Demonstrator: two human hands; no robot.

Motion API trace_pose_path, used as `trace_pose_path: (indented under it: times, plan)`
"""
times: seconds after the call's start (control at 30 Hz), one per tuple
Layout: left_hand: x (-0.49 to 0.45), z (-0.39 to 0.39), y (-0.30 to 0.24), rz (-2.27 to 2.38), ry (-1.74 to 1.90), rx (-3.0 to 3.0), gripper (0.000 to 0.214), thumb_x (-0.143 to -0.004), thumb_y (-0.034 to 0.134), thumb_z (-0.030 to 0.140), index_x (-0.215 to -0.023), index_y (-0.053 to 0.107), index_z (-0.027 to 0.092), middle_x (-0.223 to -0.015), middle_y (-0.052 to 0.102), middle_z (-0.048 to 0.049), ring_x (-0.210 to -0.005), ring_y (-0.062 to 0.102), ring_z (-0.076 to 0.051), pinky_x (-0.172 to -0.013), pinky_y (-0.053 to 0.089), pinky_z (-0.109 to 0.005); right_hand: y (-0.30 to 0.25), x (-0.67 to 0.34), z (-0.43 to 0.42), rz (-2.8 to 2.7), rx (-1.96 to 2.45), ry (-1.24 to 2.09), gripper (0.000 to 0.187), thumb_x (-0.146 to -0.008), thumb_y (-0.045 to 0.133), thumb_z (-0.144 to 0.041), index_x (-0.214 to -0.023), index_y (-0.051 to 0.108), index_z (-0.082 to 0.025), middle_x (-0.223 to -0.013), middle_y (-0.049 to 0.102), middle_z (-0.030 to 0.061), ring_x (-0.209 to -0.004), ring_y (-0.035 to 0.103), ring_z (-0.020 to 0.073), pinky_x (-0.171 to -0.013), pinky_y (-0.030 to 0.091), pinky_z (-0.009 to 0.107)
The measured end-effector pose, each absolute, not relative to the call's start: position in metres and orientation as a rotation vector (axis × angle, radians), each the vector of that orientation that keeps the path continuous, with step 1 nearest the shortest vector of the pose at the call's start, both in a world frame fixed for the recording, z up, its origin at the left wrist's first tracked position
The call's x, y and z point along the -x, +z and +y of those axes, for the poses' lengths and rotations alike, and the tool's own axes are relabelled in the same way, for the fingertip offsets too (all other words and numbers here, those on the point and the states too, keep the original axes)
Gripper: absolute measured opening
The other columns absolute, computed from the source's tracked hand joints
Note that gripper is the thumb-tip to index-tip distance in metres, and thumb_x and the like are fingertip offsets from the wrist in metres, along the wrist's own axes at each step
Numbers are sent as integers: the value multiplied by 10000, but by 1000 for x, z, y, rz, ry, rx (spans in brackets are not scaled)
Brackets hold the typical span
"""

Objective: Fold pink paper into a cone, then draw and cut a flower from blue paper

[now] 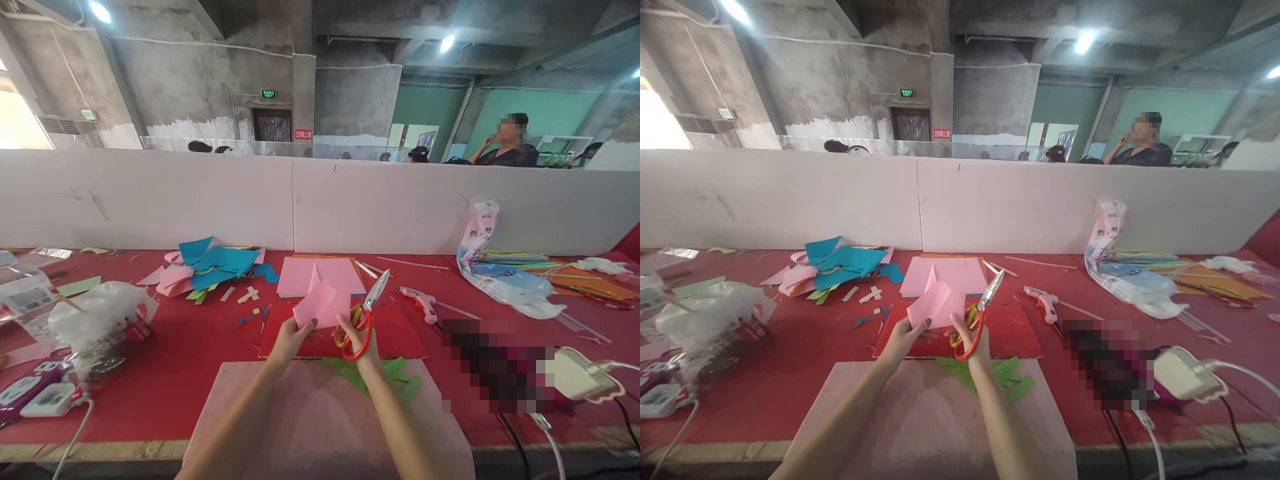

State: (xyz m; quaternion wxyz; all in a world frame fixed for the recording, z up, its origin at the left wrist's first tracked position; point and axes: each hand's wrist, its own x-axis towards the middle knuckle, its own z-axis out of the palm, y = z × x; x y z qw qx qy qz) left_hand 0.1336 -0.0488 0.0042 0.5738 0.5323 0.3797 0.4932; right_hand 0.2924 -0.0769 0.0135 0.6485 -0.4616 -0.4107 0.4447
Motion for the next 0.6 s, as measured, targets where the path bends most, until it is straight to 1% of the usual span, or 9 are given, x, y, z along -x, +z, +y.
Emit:
trace_pose_path:
  times: [0.1,0.17,0.2,0.27,0.33,0.37,0.43,0.5,0.6]
  plan:
    - [-134,-50,2,880,1095,-1286,420,-703,639,459,-891,576,89,-771,693,-96,-677,673,-245,-609,554,-336,13,-294,-76,-884,1059,1013,346,-625,707,-396,-776,477,-188,-473,609,-28,-397,573,144,-409,453,220]
    - [-135,-52,3,850,1082,-1317,430,-718,628,449,-946,568,89,-855,689,-112,-722,670,-247,-624,552,-339,13,-294,-76,-851,1080,1001,340,-617,710,-396,-754,481,-186,-452,599,-28,-389,569,145,-403,447,218]
    - [-135,-53,5,821,1100,-1336,455,-713,640,431,-1008,554,96,-932,677,-121,-778,663,-250,-646,551,-336,13,-294,-76,-836,1085,996,332,-617,708,-397,-740,482,-185,-443,595,-28,-384,566,143,-402,444,217]
    - [-136,-54,8,732,1166,-1378,579,-679,691,371,-1164,483,132,-1124,607,-131,-949,614,-260,-741,534,-331,14,-295,-75,-808,1062,990,318,-625,699,-396,-717,474,-190,-424,582,-34,-366,549,132,-397,436,212]
    - [-136,-55,10,646,1217,-1419,713,-638,734,312,-1257,412,163,-1236,532,-129,-1079,538,-269,-841,493,-337,14,-295,-74,-790,1005,1001,312,-637,690,-388,-711,455,-197,-416,573,-43,-354,529,117,-391,426,205]
    - [-136,-54,10,629,1224,-1437,729,-628,741,300,-1264,412,162,-1245,525,-129,-1104,518,-274,-871,475,-344,13,-295,-74,-782,978,1011,313,-640,689,-383,-713,445,-199,-415,571,-45,-353,524,113,-388,422,201]
    - [-136,-53,8,669,1214,-1473,675,-632,735,301,-1228,463,140,-1193,566,-127,-1094,523,-279,-887,461,-359,12,-296,-72,-768,952,1029,327,-631,699,-370,-719,433,-201,-411,567,-48,-353,523,112,-382,416,198]
    - [-136,-51,4,755,1214,-1502,601,-644,722,308,-1177,515,124,-1117,614,-119,-1065,542,-281,-879,462,-366,10,-296,-70,-759,943,1037,344,-613,712,-364,-716,428,-201,-402,557,-54,-347,523,115,-372,413,198]
    - [-135,-50,1,817,1242,-1519,560,-654,711,305,-1150,534,115,-1047,647,-111,-1036,560,-276,-860,469,-362,8,-296,-69,-768,937,1047,343,-604,714,-373,-695,433,-198,-397,544,-59,-332,516,116,-360,411,202]
